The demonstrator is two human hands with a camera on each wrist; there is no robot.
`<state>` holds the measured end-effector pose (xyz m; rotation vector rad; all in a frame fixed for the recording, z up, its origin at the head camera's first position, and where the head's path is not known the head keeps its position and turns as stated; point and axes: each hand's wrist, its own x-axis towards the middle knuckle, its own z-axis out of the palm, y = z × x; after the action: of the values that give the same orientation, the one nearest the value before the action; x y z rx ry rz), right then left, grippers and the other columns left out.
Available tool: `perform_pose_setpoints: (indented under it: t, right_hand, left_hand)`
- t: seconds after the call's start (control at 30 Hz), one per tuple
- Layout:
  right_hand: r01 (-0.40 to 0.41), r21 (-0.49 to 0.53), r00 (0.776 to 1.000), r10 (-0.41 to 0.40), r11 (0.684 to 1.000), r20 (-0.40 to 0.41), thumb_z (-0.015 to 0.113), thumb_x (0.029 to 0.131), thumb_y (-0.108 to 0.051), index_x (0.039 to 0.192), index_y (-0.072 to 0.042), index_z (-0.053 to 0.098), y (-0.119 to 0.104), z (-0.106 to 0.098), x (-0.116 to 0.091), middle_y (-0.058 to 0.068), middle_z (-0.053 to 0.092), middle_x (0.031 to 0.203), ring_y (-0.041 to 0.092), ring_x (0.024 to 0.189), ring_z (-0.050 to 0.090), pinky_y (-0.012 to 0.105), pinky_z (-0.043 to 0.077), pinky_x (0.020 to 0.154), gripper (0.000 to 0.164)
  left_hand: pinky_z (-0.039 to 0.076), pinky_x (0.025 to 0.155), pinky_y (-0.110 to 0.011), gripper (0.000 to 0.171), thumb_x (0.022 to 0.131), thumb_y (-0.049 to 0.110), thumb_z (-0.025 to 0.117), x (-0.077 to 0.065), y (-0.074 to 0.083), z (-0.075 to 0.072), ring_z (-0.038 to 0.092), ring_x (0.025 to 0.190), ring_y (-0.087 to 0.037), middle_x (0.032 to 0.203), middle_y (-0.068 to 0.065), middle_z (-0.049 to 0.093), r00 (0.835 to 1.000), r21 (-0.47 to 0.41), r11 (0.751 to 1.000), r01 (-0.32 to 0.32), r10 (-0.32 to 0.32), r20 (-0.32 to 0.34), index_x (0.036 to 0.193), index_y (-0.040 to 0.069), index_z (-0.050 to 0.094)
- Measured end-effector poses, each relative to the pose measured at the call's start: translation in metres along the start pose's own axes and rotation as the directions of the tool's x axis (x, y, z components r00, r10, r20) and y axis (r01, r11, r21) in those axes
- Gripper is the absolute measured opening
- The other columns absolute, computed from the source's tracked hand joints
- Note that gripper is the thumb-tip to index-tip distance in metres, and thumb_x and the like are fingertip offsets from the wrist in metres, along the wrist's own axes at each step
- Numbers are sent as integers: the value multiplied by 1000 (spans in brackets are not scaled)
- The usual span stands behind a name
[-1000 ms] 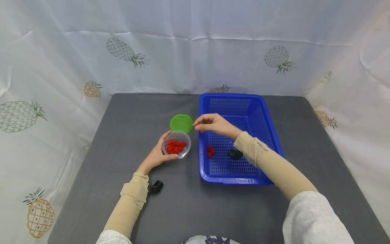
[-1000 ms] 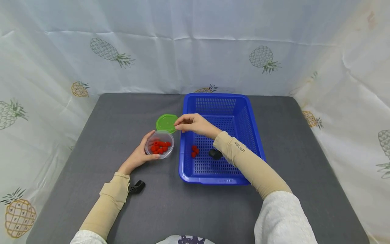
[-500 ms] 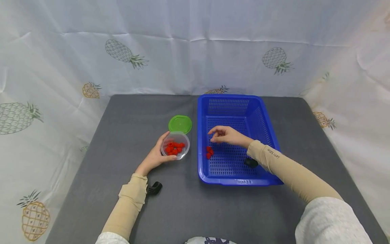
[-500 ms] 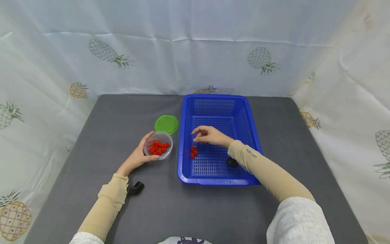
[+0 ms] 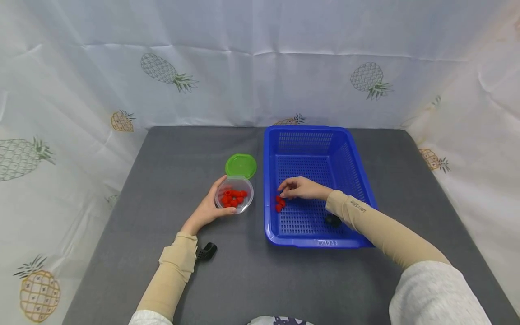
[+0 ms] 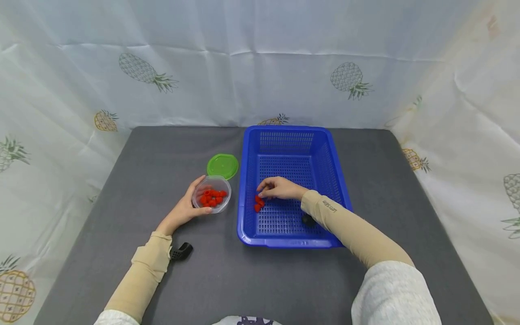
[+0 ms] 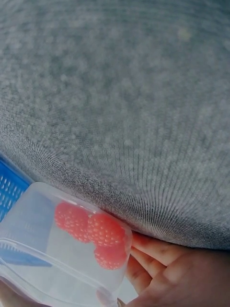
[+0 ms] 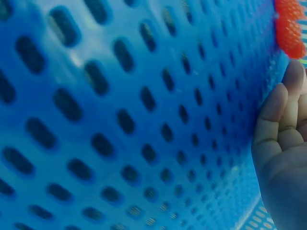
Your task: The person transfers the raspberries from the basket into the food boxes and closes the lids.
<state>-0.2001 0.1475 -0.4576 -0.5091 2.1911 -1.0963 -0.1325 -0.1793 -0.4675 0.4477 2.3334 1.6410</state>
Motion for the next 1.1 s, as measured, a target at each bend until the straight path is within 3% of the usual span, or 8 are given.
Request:
perform_pose_setpoints:
  t: [0.47, 0.77, 1.1]
  right_hand:
    - [-3, -147, 1000, 4, 989, 7, 64, 88, -21, 107, -11, 67, -3, 8, 4, -1, 65, 88, 8, 79, 55, 23, 45, 76, 22]
    - [21, -100, 999, -18, 995, 32, 64, 87, -19, 102, -9, 64, -3, 7, 2, 1, 65, 88, 10, 80, 56, 24, 44, 76, 18]
    - [46, -30, 999, -45, 998, 21, 59, 90, -15, 106, -3, 62, -3, 4, 1, 7, 65, 95, 11, 81, 57, 26, 49, 75, 20]
  left_hand:
    - [25, 113, -52, 96, 75, 12, 77, 1, -4, -1, 36, 134, -35, 144, -19, 40, 1000, -15, 1000, -1, 1, -3, 149, 16, 15]
    - [25, 113, -53, 97, 75, 12, 77, 1, -5, -1, 36, 135, -35, 144, -19, 40, 1000, -21, 1000, -7, 7, -5, 149, 17, 15]
    - [23, 113, -53, 98, 75, 15, 78, 1, -5, -1, 35, 136, -34, 144, -16, 40, 1000, -14, 1000, 7, -7, -3, 150, 17, 14]
